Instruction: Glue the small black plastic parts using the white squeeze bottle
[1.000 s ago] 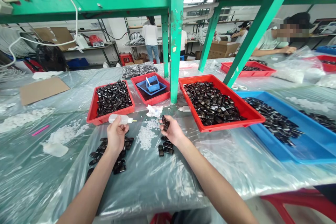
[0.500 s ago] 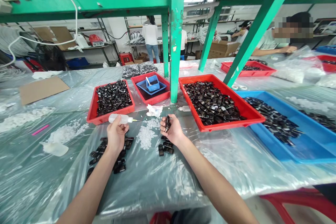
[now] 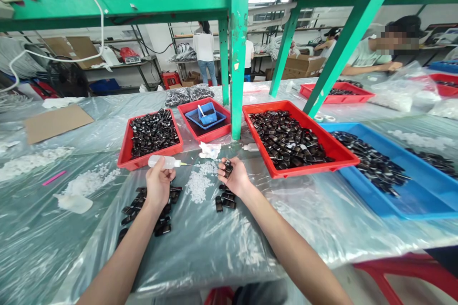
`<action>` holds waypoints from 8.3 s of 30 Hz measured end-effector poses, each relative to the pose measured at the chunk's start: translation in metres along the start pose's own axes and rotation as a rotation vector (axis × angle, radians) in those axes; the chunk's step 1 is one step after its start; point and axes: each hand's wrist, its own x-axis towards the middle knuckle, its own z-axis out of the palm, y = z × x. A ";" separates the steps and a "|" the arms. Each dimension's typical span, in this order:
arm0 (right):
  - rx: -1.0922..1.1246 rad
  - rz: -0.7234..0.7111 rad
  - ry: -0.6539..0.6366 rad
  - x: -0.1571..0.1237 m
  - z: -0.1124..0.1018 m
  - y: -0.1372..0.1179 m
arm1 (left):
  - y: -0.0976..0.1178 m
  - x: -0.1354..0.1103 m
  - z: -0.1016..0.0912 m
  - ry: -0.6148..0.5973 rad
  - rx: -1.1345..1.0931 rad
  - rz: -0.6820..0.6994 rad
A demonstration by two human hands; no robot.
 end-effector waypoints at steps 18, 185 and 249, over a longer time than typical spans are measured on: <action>-0.002 -0.010 0.117 -0.010 0.010 0.001 | -0.002 0.001 0.000 -0.001 -0.005 -0.004; -1.468 -0.745 -0.335 -0.013 0.003 0.016 | -0.002 -0.002 -0.007 -0.280 0.380 0.127; -1.431 -0.824 -0.363 -0.017 0.005 0.015 | 0.003 -0.009 -0.006 -0.288 0.408 0.295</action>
